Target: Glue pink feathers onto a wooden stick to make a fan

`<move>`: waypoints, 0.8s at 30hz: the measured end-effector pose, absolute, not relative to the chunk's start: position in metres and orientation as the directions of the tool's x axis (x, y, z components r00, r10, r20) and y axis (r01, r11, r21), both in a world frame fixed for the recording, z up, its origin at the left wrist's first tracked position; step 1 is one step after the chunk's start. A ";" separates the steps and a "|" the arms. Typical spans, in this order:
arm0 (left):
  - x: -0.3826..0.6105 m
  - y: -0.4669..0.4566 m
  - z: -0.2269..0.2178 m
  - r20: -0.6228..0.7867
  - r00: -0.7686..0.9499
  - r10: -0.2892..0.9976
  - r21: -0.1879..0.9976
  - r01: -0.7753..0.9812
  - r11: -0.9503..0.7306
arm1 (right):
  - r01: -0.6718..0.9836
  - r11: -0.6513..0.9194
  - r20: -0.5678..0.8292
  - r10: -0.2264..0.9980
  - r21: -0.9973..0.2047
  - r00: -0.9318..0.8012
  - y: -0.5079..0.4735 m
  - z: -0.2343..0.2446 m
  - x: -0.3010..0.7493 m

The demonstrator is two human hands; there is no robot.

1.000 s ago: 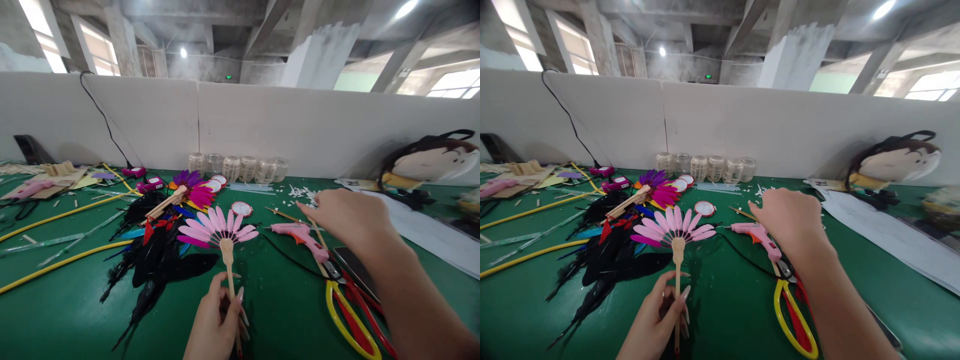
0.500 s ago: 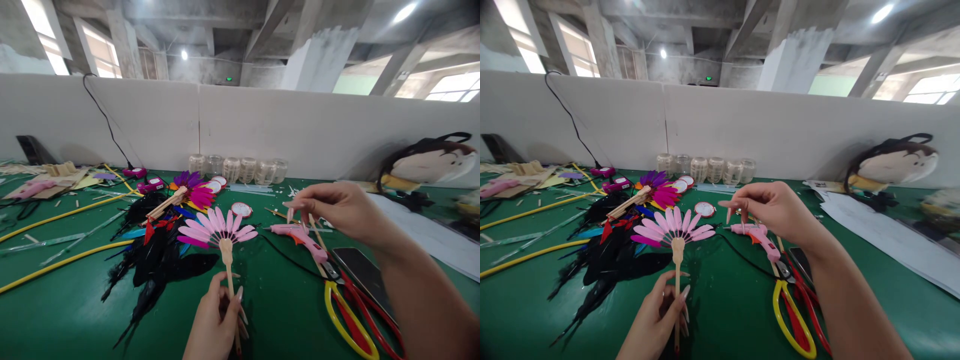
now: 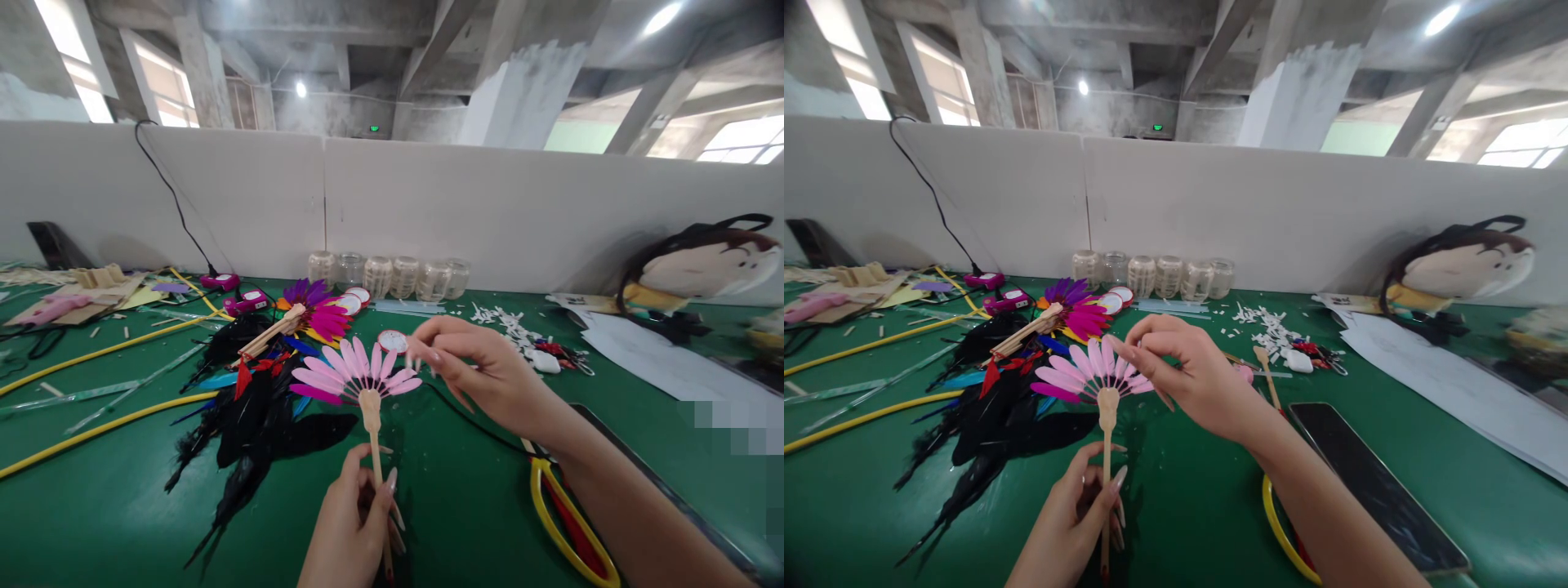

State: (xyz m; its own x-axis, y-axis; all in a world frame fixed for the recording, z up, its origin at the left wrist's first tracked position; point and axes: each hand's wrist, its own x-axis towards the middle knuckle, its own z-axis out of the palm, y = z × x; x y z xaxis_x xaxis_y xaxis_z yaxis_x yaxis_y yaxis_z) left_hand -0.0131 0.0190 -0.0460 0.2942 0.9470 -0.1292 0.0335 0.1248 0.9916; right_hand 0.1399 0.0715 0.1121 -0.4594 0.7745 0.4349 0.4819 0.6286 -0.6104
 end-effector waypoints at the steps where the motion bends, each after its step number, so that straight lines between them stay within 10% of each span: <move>1: -0.014 0.019 -0.045 -0.132 0.300 0.945 0.991 0.043 0.125 | 0.449 0.623 0.443 0.777 -0.640 -0.447 0.074 0.108 0.139; 7: -0.014 0.021 -0.043 -0.121 0.293 0.948 0.990 0.105 0.094 | 0.302 0.186 -0.076 0.726 -0.935 -0.683 0.087 0.083 0.144; 13: -0.014 0.020 -0.047 -0.102 0.291 0.951 0.995 0.043 0.093 | 0.805 0.023 -0.722 0.427 -0.593 -0.544 0.095 0.066 0.166; 24: -0.021 0.020 -0.042 -0.079 0.038 0.996 0.938 -0.335 0.087 | 0.837 -0.033 -0.755 0.453 -0.547 -0.475 0.086 0.039 0.187</move>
